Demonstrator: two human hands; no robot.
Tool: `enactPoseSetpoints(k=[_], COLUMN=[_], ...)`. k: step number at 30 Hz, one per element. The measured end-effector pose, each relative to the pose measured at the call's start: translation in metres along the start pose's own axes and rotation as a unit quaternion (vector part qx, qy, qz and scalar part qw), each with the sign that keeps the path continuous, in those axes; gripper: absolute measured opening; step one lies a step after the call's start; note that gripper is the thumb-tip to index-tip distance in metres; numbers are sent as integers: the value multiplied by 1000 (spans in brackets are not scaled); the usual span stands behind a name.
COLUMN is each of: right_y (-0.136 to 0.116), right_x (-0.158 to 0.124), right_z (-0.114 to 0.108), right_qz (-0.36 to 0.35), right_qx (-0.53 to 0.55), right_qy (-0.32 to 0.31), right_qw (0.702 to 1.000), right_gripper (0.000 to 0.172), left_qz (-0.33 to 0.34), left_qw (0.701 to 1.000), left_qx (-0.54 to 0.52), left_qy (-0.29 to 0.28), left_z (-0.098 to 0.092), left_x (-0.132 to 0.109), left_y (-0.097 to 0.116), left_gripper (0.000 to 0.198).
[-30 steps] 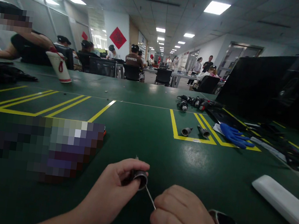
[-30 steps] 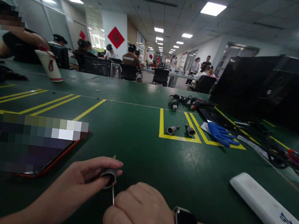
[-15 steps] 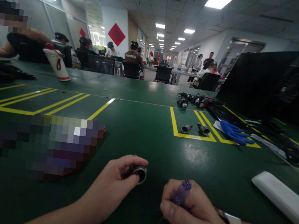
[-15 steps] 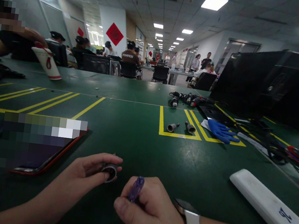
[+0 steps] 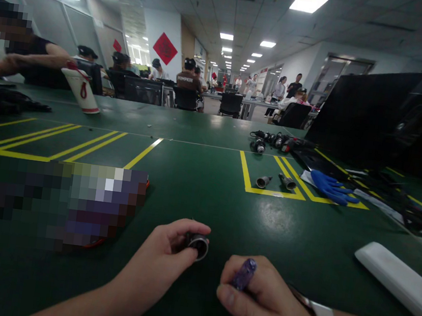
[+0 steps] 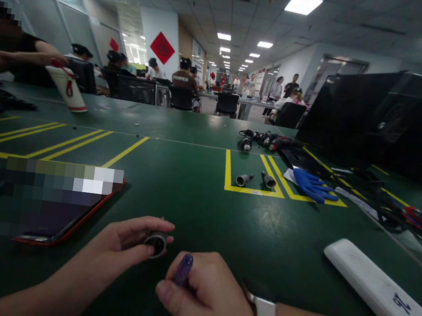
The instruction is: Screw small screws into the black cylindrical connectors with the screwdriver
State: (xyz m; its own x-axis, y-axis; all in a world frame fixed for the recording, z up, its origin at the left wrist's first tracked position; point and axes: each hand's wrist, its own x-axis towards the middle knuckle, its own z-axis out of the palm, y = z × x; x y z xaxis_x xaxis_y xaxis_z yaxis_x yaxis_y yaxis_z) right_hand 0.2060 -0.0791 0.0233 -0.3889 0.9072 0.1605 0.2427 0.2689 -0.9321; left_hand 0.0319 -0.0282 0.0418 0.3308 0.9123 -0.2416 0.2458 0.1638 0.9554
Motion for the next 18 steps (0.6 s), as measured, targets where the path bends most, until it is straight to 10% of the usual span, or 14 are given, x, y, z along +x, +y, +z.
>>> enactPoseSetpoints(k=[5, 8, 18], right_y=[15, 16, 3], right_x=[10, 11, 0], right_z=[2, -1, -7], right_qz=[123, 53, -264], right_qx=[247, 312, -110], right_qy=[46, 112, 106], right_qw=[960, 942, 952], right_gripper=[30, 27, 14], left_qz=[-35, -30, -11], left_qw=[998, 997, 998], left_qx=[-47, -70, -54], left_qy=[-11, -15, 6], left_z=[1, 2, 2], left_x=[-3, -3, -3], left_y=[4, 4, 2], left_gripper=[33, 32, 29])
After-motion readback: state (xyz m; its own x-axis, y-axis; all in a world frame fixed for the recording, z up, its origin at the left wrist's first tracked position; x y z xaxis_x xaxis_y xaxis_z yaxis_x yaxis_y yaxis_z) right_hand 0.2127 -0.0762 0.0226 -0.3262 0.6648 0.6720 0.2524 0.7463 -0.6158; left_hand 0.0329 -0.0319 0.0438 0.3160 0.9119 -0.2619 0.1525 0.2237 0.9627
